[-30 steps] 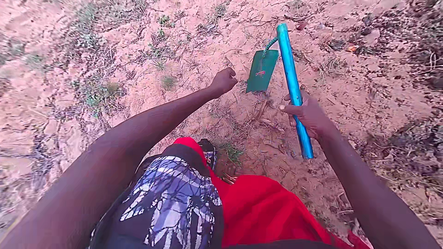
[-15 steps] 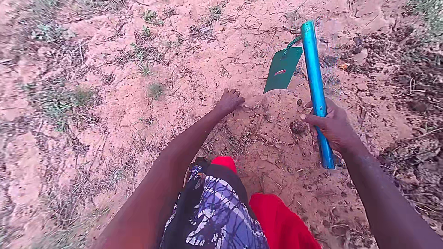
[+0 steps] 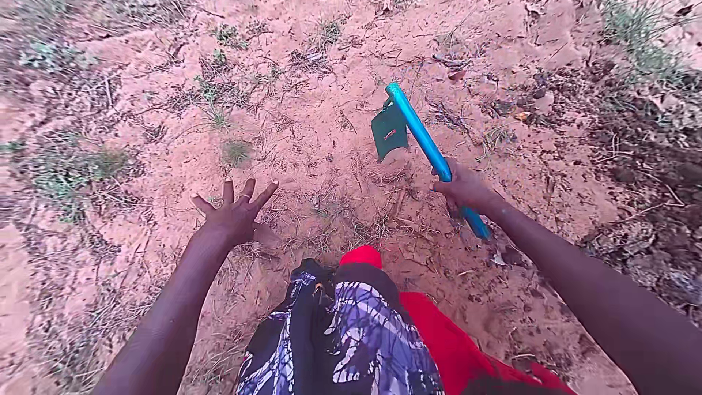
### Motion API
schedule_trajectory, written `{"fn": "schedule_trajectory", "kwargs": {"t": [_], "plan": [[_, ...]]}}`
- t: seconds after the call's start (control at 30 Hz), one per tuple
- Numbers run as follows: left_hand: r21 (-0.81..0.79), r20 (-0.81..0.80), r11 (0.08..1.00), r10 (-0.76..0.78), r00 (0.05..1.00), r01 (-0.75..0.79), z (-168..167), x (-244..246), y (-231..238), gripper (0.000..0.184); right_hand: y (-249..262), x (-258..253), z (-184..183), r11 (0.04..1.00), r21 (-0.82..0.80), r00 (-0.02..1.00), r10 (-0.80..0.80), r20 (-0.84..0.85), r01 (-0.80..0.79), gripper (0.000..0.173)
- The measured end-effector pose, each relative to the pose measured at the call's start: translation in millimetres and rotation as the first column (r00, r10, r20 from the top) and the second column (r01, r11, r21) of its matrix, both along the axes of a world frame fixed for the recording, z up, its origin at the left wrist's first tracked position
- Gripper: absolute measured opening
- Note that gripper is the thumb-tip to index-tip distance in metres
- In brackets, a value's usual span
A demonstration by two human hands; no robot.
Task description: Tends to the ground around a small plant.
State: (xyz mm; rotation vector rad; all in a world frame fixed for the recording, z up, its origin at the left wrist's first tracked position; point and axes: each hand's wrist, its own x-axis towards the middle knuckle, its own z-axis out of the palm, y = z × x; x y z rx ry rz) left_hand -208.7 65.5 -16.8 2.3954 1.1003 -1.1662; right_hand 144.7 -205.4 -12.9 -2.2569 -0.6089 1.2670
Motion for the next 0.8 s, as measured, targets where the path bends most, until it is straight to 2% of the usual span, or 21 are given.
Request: {"fn": "schedule_trajectory", "kwargs": {"t": [0.07,0.13,0.17,0.2,0.27,0.33,0.37,0.43,0.5,0.57,0.6,0.67,0.7,0.73,0.8], "plan": [[0.15,0.044,0.957,-0.256,0.966,0.247,2.6,19.6,4.5,0.109,-10.3,17.2,6.6,0.999,0.045,1.0,-0.02,-0.017,0.021,0.031],[0.272,0.067,0.775,-0.607,0.792,0.571,-12.3,16.6,12.1,0.09,-22.0,31.0,19.1,0.999,0.004,0.999,0.044,0.008,-0.044,0.029],[0.234,0.006,0.687,-0.709,0.705,0.688,-15.5,8.1,14.4,0.087,-29.0,37.4,27.7,0.992,-0.051,0.992,0.12,0.03,-0.118,0.03],[0.136,-0.1,0.648,-0.744,0.661,0.75,-10.7,-2.0,13.7,0.087,-37.6,44.3,35.7,0.973,-0.114,0.978,0.205,0.048,-0.199,0.031],[-0.042,-0.327,0.691,-0.692,0.644,0.721,14.3,-19.5,6.6,0.083,-58.9,59.0,46.8,0.902,-0.239,0.916,0.39,0.09,-0.361,0.035],[-0.069,-0.464,0.743,-0.615,0.638,0.666,41.5,-30.0,1.4,0.083,-87.4,74.4,48.7,0.828,-0.319,0.836,0.525,0.157,-0.46,0.03],[-0.052,-0.457,0.739,-0.616,0.641,0.672,51.7,-33.6,6.2,0.079,-105.1,79.1,46.9,0.825,-0.329,0.822,0.536,0.193,-0.46,0.026],[-0.033,-0.351,0.74,-0.638,0.686,0.672,52.3,-34.6,18.3,0.071,-142.0,83.5,47.4,0.853,-0.33,0.841,0.489,0.232,-0.405,0.024],[-0.118,-0.273,0.842,-0.538,0.798,0.527,33.7,-8.6,19.2,0.09,-181.0,87.7,56.0,0.901,-0.309,0.892,0.384,0.239,-0.305,0.026],[-0.248,-0.151,0.873,-0.464,0.873,0.421,11.1,51.4,-3.6,0.099,-225.9,98.9,73.3,0.926,-0.343,0.919,0.262,0.294,-0.155,0.024],[-0.285,-0.041,0.843,-0.487,0.872,0.457,0.9,89.1,-22.1,0.097,-248.4,110.0,84.6,0.926,-0.37,0.907,0.218,0.359,-0.076,0.025],[-0.25,0.205,0.741,-0.588,0.782,0.623,-5.7,167.7,-71.1,0.087,-293.2,130.7,113.2,0.914,-0.387,0.854,0.106,0.509,0.118,0.039],[-0.206,0.308,0.688,-0.63,0.713,0.696,0.3,201.7,-99.1,0.083,-319.2,138.3,125.8,0.906,-0.372,0.809,0.061,0.585,0.201,0.04],[-0.16,0.426,0.651,-0.632,0.647,0.742,4.6,230.4,-122.6,0.08,-348.5,147.4,136.2,0.897,-0.348,0.758,0.023,0.652,0.272,0.038],[-0.143,0.656,0.624,-0.522,0.546,0.768,11.6,280.8,-160.0,0.083,-422.6,172.4,146.7,0.896,-0.243,0.662,-0.071,0.747,0.37,0.04]]}}
